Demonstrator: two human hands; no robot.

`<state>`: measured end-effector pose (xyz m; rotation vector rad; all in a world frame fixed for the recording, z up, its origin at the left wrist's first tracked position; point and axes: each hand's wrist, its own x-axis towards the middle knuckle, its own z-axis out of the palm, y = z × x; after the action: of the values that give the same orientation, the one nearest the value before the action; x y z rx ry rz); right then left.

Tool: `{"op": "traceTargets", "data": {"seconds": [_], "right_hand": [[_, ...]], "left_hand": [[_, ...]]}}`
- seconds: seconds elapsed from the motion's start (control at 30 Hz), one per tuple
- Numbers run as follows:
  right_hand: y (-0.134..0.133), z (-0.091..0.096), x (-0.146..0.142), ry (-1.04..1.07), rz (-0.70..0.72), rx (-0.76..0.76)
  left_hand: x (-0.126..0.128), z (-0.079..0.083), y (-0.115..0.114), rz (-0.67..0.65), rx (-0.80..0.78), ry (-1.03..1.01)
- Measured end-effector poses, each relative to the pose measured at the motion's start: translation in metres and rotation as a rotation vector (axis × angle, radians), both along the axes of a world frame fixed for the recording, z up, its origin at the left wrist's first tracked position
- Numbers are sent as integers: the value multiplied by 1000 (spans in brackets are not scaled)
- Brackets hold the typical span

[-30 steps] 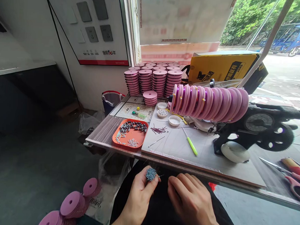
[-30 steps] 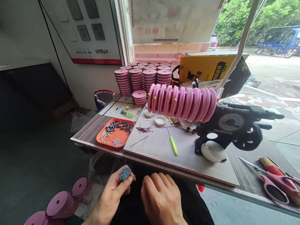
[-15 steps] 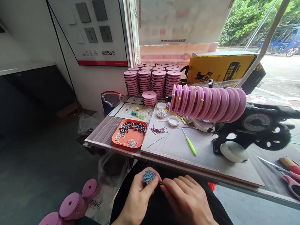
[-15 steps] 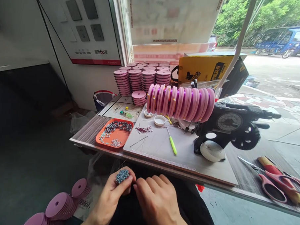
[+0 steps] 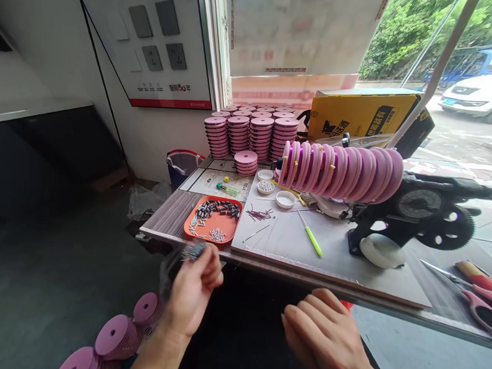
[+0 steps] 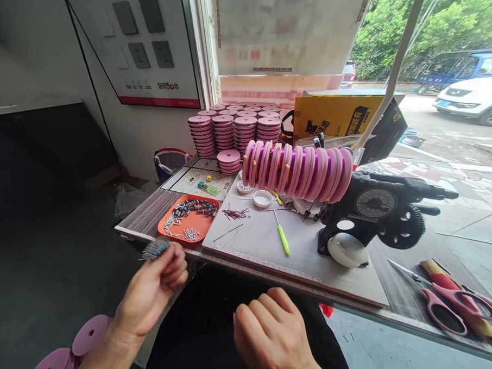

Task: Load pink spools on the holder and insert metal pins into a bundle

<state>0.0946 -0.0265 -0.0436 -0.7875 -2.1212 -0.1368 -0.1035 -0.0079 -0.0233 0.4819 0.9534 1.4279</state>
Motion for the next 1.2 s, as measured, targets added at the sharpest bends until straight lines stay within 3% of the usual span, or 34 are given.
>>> {"op": "traceTargets", "data": {"seconds": [0.13, 0.37, 0.47, 0.57, 0.7, 0.8, 0.97, 1.2], "right_hand": [[0, -2, -3, 49, -51, 9], [-3, -6, -8, 115, -91, 61], [-3, -8, -9, 107, -86, 66], [-3, -11, -12, 102, -71, 49], [-6, -14, -14, 74, -63, 77], [-3, -11, -4, -27, 7, 170], [35, 20, 37, -424, 83, 341], [102, 80, 88, -424, -47, 666]], "left_hand": [[13, -16, -20, -245, -55, 414], [27, -30, -32, -279, -83, 572], [31, -31, -33, -230, -117, 504], [40, -27, -33, -196, -97, 312], [48, -20, -30, -240, -107, -27], [43, -20, -29, -349, -109, -19], [25, -27, -26, -490, -83, 189], [22, -36, -22, -494, -75, 204]]}}
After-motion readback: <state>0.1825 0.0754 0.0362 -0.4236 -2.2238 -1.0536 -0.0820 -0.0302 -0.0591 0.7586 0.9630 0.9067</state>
